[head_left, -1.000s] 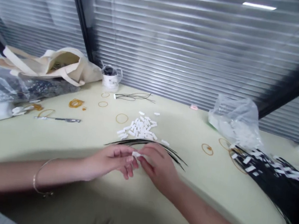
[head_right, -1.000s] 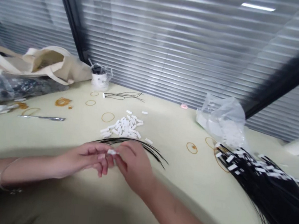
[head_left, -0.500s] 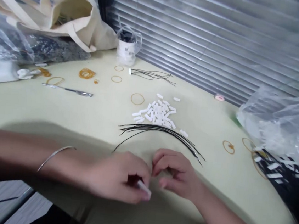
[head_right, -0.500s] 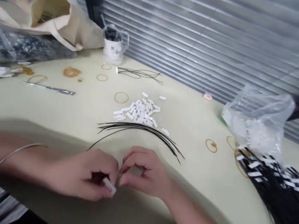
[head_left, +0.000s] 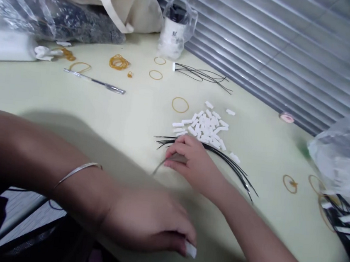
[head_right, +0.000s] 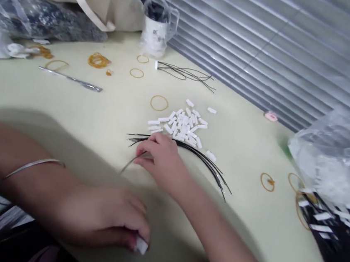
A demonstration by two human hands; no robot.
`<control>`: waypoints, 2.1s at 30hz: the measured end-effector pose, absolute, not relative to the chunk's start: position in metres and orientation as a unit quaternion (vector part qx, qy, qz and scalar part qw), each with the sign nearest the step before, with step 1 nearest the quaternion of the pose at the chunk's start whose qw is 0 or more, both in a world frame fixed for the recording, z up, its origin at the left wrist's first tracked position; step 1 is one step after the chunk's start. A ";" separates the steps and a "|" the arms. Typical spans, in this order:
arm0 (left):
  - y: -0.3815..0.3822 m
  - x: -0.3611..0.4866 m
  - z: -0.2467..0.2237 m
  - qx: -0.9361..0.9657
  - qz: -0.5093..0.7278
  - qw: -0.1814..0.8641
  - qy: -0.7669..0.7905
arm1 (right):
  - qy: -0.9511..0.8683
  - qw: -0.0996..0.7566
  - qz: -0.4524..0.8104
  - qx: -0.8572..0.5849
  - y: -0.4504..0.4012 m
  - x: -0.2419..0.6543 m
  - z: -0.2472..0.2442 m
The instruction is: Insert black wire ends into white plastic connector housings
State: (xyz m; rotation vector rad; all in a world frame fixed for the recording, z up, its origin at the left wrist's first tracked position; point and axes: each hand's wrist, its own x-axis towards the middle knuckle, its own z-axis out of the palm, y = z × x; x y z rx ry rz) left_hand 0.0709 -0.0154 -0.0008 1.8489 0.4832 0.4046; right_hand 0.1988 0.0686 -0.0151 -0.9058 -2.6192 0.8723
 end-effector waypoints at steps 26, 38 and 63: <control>0.015 0.022 -0.006 0.480 0.329 0.707 0.401 | -0.822 0.288 0.320 -0.373 0.039 0.215 -0.010; 0.016 0.022 -0.002 0.443 0.306 0.737 0.409 | -0.838 0.287 0.295 -0.359 0.044 0.213 -0.012; 0.018 0.023 0.003 0.413 0.288 0.741 0.444 | -0.838 0.334 0.237 -0.361 0.042 0.213 -0.011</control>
